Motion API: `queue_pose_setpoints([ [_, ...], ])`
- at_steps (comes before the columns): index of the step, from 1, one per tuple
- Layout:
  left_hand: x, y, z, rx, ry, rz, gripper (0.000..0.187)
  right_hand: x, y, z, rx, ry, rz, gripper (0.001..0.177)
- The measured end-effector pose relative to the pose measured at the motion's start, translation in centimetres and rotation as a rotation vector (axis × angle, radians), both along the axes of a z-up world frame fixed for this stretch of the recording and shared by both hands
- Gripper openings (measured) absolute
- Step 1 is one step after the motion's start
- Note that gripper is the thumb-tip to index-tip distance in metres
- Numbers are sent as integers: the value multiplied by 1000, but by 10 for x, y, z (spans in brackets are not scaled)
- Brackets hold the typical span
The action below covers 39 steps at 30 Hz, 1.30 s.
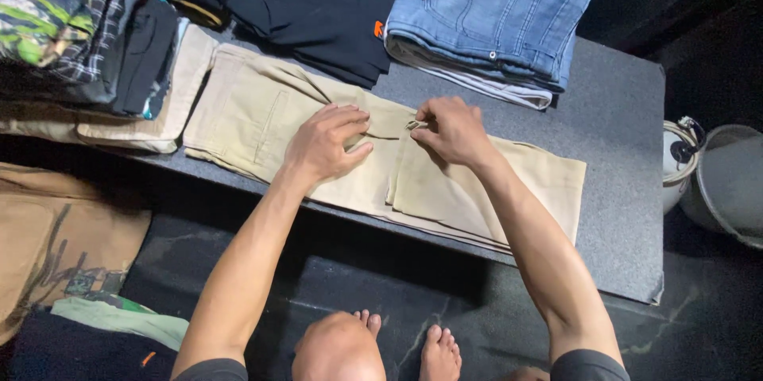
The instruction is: Folding various pairs of pants and stacking them neatly on a surface
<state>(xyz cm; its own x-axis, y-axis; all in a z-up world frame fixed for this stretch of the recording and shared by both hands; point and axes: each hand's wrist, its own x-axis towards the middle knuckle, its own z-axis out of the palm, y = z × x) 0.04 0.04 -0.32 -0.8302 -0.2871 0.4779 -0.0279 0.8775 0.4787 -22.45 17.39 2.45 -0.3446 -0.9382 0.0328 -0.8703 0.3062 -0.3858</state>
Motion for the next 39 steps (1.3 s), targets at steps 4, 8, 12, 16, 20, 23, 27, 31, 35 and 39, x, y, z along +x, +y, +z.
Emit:
queue_pose_setpoints([
  [4,0,-1,5,13,-7,8,31,-1,-10,15,22,-27,16,34],
  [8,0,1,4,2,-2,-9,31,-5,-18,2,-107,-379,49,41],
  [12,0,0,4,-8,-8,-17,30,7,-28,-6,-42,-169,23,40],
  [16,0,3,10,2,5,-4,30,37,-15,12,15,-26,-8,45],
  [20,-2,1,6,-2,41,-1,27,62,-7,-5,-137,227,24,64],
  [23,1,4,1,-1,50,11,22,72,-5,-19,-65,298,24,68],
  [27,11,-2,7,-5,118,35,19,73,-8,-14,42,250,38,67],
  [31,70,-16,23,-38,247,420,16,74,-8,-18,35,240,54,65],
  [35,125,-34,30,6,-152,1053,49,78,-12,-12,54,264,36,58],
  [39,118,-40,34,240,-448,1100,73,76,-10,-13,99,262,32,53],
])
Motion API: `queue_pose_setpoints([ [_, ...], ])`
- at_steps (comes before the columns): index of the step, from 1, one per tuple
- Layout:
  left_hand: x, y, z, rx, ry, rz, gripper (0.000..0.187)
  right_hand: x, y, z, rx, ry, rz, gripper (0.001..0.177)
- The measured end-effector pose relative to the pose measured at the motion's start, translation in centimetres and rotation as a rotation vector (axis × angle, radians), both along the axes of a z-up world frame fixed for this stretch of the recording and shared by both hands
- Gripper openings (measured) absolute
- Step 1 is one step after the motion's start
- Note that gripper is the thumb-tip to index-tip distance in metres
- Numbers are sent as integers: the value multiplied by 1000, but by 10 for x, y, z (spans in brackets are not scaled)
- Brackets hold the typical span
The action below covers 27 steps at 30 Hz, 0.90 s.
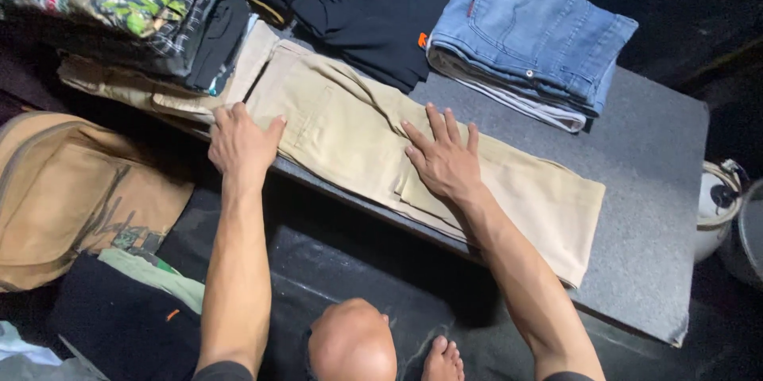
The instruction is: Folding various pairs of pants and stacking them neatly on a surface
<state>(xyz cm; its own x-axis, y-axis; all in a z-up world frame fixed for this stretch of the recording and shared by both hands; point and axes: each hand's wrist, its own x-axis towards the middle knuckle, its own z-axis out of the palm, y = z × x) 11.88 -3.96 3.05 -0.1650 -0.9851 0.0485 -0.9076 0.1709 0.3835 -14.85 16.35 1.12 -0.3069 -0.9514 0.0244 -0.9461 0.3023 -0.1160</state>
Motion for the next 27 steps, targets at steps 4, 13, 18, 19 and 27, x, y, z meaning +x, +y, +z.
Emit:
queue_pose_setpoints([
  [4,-4,-16,-5,19,5,50,82,-1,0,1,-54,16,-13,53],
  [13,-15,-7,5,-116,751,-175,43,6,0,9,-8,-41,-36,54],
  [18,-65,69,80,98,1244,-572,29,-24,3,-15,0,-164,-34,52],
  [19,-77,85,85,105,1250,-586,29,-44,11,-19,-3,-158,-49,52],
  [27,-185,249,44,76,742,-1166,36,-68,150,99,-926,-2092,-187,69],
])
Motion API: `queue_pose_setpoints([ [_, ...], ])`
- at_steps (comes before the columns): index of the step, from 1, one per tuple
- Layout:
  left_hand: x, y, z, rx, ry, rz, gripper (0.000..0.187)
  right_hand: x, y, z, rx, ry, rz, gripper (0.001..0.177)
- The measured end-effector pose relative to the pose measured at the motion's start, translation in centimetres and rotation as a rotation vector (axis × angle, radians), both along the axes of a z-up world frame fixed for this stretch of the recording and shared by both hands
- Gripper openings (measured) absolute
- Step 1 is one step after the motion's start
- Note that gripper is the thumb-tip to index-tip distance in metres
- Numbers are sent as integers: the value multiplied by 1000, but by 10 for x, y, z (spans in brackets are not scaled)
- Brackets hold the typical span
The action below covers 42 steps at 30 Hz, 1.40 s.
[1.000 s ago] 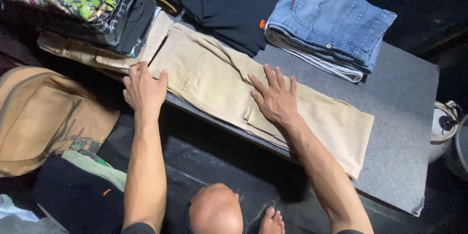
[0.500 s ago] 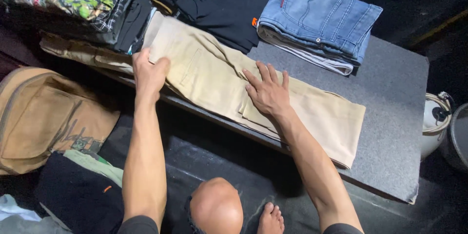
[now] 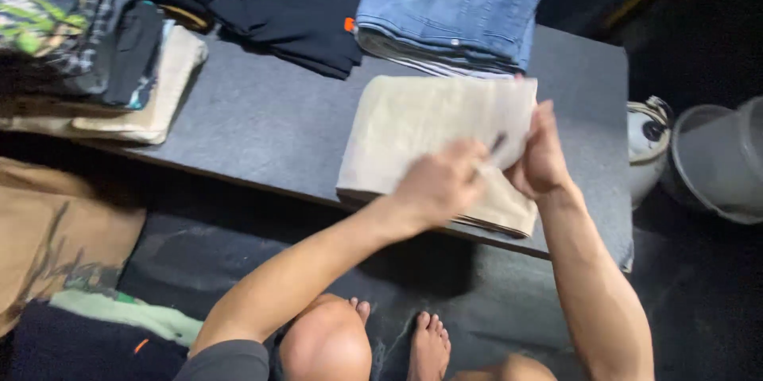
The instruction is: Folding various pairs of pants and stacking them neatly on a surface
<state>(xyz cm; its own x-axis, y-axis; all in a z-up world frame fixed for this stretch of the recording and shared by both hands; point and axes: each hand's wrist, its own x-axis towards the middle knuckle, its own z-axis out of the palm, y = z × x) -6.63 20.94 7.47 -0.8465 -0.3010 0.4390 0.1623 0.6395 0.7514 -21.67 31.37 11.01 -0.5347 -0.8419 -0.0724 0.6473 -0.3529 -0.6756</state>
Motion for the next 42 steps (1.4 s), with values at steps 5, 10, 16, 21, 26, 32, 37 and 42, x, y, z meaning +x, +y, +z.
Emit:
queue_pose_setpoints([
  [5,-24,10,-35,-62,-178,-433,52,-30,47,-99,722,457,-279,50],
  [10,-48,-95,-60,-362,-24,-132,38,-24,53,-90,678,324,-285,40],
  [16,-27,-125,-51,-442,-326,-49,58,-43,67,-102,655,396,-305,49],
  [21,-26,-114,-51,-624,-438,-20,78,-33,76,-65,1001,1107,-345,93],
  [26,-33,-97,-51,-721,-462,-15,82,-5,25,-50,1198,2068,-480,76],
  [32,-27,-104,-56,-689,-424,-13,82,-4,5,-90,1339,1815,-78,72],
  [37,4,-118,-55,-618,-460,13,76,-20,50,-98,1369,1817,-167,75],
  [42,48,-135,-57,-568,-456,-156,81,-17,103,-77,1501,1636,-241,95],
])
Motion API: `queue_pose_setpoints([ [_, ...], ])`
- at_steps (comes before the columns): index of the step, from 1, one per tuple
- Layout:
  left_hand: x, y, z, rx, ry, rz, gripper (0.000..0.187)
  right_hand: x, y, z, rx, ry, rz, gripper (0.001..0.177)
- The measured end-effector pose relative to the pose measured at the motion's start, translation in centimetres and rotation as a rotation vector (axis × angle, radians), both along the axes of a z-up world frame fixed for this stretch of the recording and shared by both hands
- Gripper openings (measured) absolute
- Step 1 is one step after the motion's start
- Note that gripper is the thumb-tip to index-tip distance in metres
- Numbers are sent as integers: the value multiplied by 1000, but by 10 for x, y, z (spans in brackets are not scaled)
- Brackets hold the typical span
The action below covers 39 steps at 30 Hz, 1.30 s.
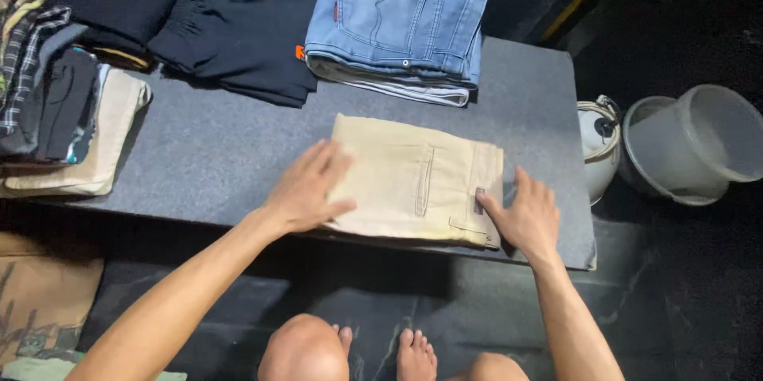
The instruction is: Folding various pairs of pants and stacking them neatly on a surface
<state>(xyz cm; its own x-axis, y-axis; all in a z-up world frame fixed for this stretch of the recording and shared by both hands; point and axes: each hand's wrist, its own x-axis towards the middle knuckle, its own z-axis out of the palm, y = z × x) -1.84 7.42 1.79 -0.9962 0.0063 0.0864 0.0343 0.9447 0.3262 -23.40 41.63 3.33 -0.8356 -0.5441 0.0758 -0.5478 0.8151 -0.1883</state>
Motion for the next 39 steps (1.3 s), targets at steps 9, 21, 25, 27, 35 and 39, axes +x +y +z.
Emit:
queue_pose_setpoints([
  [9,-32,-14,-20,555,-273,653,72,-14,-14,6,-77,-405,-263,79],
  [21,-33,10,-9,818,326,532,82,-13,-24,-2,-821,-781,-270,60],
  [25,-89,-58,58,646,664,301,77,-61,-71,66,-972,-628,-37,56],
  [27,-127,-90,119,883,475,489,77,-96,-114,108,-1101,-651,24,52],
  [35,-230,-162,32,487,76,883,59,-232,-207,-31,-905,-556,-184,59],
  [39,-232,-160,15,494,136,884,58,-241,-202,-30,-982,-522,-136,64],
])
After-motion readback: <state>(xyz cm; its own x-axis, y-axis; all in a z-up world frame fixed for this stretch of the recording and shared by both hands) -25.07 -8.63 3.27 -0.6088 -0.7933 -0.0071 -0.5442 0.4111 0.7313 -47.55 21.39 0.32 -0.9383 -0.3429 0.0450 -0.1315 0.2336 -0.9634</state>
